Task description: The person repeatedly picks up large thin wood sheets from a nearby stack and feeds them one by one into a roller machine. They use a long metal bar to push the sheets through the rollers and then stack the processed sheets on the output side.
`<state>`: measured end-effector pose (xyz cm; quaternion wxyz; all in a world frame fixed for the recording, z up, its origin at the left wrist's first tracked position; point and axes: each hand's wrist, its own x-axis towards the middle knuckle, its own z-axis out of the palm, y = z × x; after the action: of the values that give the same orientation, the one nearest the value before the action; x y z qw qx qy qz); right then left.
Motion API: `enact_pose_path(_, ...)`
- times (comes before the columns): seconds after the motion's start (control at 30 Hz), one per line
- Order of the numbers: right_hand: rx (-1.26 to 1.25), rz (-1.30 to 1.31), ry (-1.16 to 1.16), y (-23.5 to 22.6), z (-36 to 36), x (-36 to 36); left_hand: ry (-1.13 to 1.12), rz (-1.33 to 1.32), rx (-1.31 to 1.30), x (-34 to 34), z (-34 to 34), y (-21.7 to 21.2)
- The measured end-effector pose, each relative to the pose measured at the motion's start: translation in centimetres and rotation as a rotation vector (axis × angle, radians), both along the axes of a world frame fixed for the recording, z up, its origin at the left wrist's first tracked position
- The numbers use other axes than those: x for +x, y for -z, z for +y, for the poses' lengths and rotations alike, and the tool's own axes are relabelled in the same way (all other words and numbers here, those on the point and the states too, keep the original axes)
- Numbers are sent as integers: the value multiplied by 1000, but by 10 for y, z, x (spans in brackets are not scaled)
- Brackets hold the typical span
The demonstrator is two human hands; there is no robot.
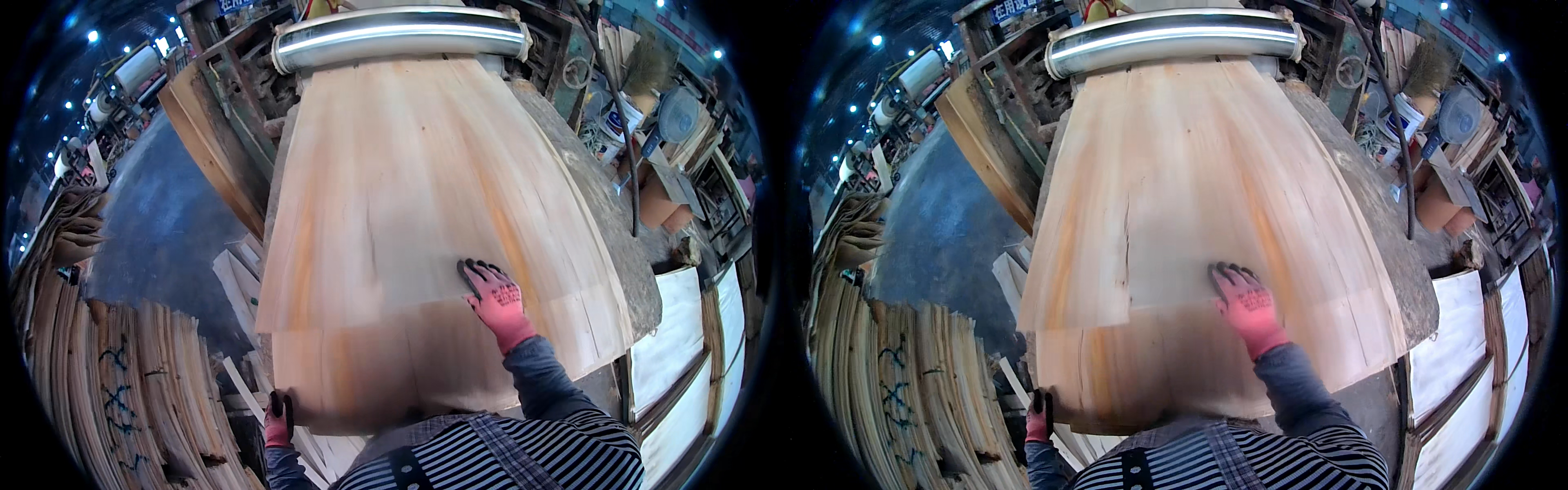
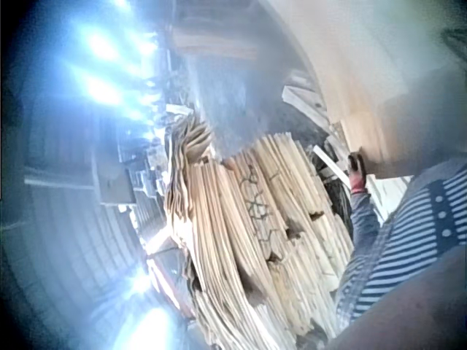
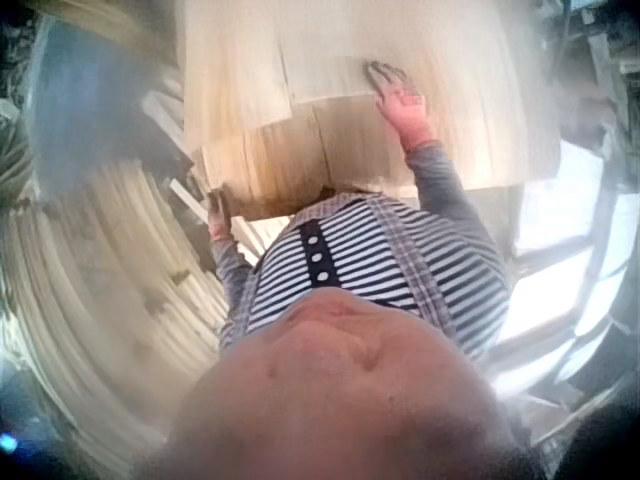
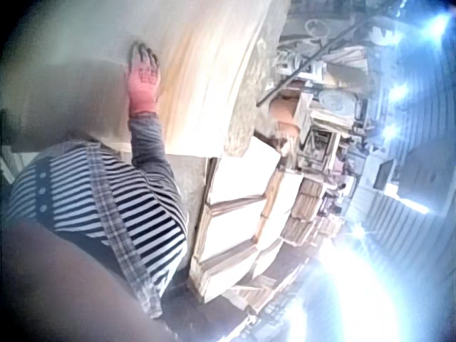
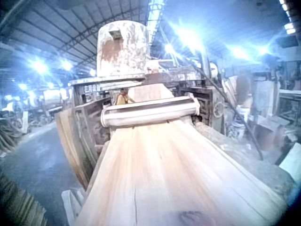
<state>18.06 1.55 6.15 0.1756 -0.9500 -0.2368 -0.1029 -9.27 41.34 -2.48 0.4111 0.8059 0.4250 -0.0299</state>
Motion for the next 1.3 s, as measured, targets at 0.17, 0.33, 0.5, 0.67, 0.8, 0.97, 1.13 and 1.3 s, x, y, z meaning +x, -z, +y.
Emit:
enact_pose_path(0.17, -102, -52, 82, 54, 14, 78, -32, -189, -107, -2, 8, 7)
enact_pose_path(0.33, 10, -72, -46, 32, 44, 31, -56, -422, -54, -29, 23, 20)
enact_pose_path(0.5, -19, 160, -154, 33, 19, -63, 136, -489, 298, -31, 14, 5)
enact_pose_path(0.67, -121, 318, -232, 47, -10, -144, 3, -567, -227, -10, -38, -87)
enact_pose_path(0.8, -190, 297, -381, 62, -23, -180, 81, -1229, -168, 1, -27, -150)
enact_pose_path(0.97, -83, 172, -152, 39, -9, -182, 154, -1267, -406, 7, -45, -217)
enact_pose_path(1.13, -313, 285, -104, 101, -43, -201, 22, -855, -305, -21, -63, -161)
enact_pose_path(1.3, -318, 443, 123, 99, -12, -183, -61, -579, -519, -27, -1, -11)
